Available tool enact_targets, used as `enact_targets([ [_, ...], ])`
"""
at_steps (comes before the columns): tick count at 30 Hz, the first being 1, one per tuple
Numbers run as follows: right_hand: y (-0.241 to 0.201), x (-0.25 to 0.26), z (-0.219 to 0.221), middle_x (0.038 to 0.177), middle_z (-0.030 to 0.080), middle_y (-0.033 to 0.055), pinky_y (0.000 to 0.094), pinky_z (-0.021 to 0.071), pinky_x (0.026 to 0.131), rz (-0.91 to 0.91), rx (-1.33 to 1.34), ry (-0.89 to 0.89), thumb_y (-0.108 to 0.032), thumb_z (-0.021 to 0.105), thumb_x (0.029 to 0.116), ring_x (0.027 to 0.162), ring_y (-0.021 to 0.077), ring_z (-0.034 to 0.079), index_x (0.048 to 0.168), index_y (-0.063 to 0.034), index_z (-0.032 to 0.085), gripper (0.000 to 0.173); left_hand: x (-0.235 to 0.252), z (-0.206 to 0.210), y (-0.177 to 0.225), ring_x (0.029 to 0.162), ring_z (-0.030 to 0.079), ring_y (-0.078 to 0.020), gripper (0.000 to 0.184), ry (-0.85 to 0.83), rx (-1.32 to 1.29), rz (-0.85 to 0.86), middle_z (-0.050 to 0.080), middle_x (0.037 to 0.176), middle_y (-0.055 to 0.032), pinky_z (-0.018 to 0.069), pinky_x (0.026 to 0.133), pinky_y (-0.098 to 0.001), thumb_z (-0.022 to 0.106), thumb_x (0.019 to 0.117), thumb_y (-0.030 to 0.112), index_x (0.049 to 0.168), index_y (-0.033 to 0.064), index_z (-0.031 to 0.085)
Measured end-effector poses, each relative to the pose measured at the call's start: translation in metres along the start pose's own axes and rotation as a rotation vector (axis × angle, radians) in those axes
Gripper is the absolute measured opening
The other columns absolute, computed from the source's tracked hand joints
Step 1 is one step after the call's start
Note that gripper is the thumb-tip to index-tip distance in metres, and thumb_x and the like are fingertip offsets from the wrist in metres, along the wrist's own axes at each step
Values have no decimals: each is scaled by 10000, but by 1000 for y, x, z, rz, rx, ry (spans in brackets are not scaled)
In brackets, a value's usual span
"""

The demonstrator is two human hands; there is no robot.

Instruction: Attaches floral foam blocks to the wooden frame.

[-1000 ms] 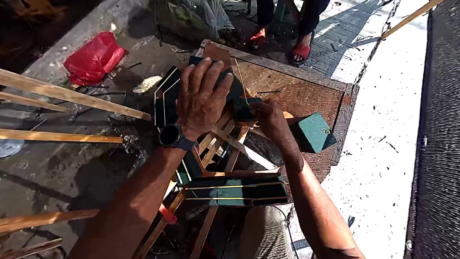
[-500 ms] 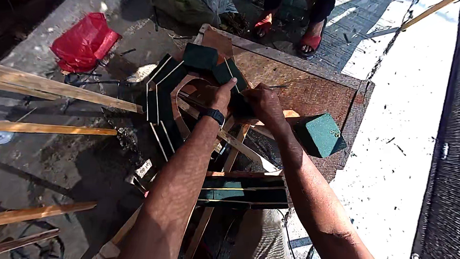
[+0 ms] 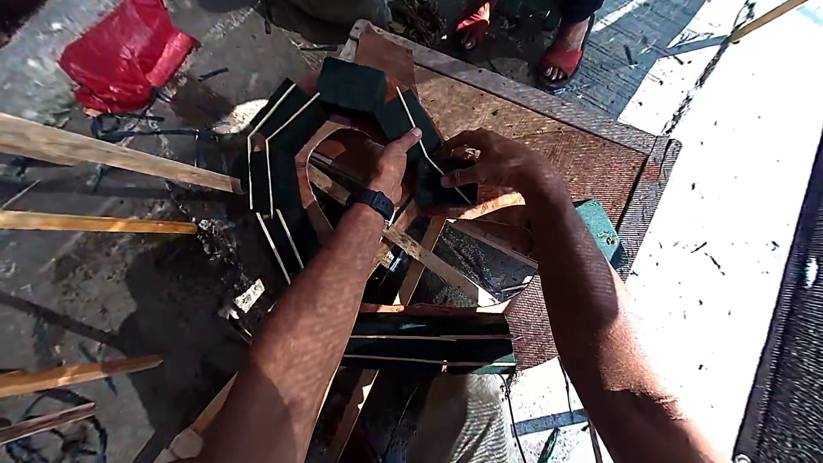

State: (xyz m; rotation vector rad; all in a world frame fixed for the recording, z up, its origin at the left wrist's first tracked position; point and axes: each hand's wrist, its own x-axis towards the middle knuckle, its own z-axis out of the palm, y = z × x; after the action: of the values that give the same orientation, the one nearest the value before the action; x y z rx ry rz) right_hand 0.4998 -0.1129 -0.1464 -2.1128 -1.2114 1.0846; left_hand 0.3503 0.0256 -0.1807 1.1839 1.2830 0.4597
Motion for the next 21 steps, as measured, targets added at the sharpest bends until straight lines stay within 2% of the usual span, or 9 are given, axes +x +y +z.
enact_targets([
  [3,12,7,-7,1425,561,166,663,456,1014,46,-113,15,-467,900,743,1299,372,547,1418,-218,584,786,-1,0,2,1425,430,-267,1005,-23,-18,7,446,1538,-152,418,1140,-518,884,794,360,1567,79,307],
  [5,21,11,-8,1455,552,163,651,462,1034,90,-54,-3,-475,906,735,1300,376,557,1487,-182,500,903,-2,0,3,1421,432,-273,988,-35,-22,-17,450,1533,-155,417,1135,-525,876,803,369,1561,75,316],
  [7,25,12,-7,1412,586,168,589,509,999,123,54,-47,-425,889,776,1209,343,621,1528,-130,431,928,-1,-1,5,1403,449,-289,946,-35,-28,-53,473,1507,-168,428,1117,-546,880,798,370,1528,52,370],
  [9,27,15,-5,1377,612,164,492,537,1001,148,232,-113,-295,878,814,1184,288,643,1535,-86,388,896,2,-2,5,1393,455,-316,921,-39,-39,-88,481,1495,-188,424,1105,-574,889,788,367,1498,26,412],
  [12,25,20,-4,1289,664,163,482,559,955,200,343,-107,-223,905,770,1123,280,669,1500,-77,426,885,3,-2,7,1398,443,-321,898,-66,-33,-84,467,1502,-197,414,1107,-575,877,810,330,1498,12,395],
  [14,14,17,-4,1265,665,165,480,561,934,247,329,-84,-214,902,772,1086,281,672,1491,-84,444,863,6,1,6,1361,485,-314,846,-47,-19,-56,515,1454,-197,442,1090,-559,886,801,316,1455,4,449],
  [17,9,16,-3,1266,662,170,478,564,942,261,293,-82,-213,889,784,1085,282,679,1485,-78,445,840,7,3,6,1366,487,-303,859,-52,-5,-39,507,1463,-190,451,1096,-540,873,818,305,1482,18,410],
  [19,13,17,-3,1287,650,188,512,553,957,250,248,-98,-223,882,793,1114,313,669,1490,-69,444,836,2,6,3,1379,471,-300,879,-53,-17,-43,484,1486,-190,437,1109,-539,863,832,295,1509,23,372],
  [21,17,16,-3,1299,638,203,537,538,960,237,249,-108,-201,878,789,1134,339,651,1479,-58,452,823,-3,10,1,1364,484,-298,827,-42,-44,-35,508,1465,-190,441,1102,-537,862,834,273,1481,14,416],
])
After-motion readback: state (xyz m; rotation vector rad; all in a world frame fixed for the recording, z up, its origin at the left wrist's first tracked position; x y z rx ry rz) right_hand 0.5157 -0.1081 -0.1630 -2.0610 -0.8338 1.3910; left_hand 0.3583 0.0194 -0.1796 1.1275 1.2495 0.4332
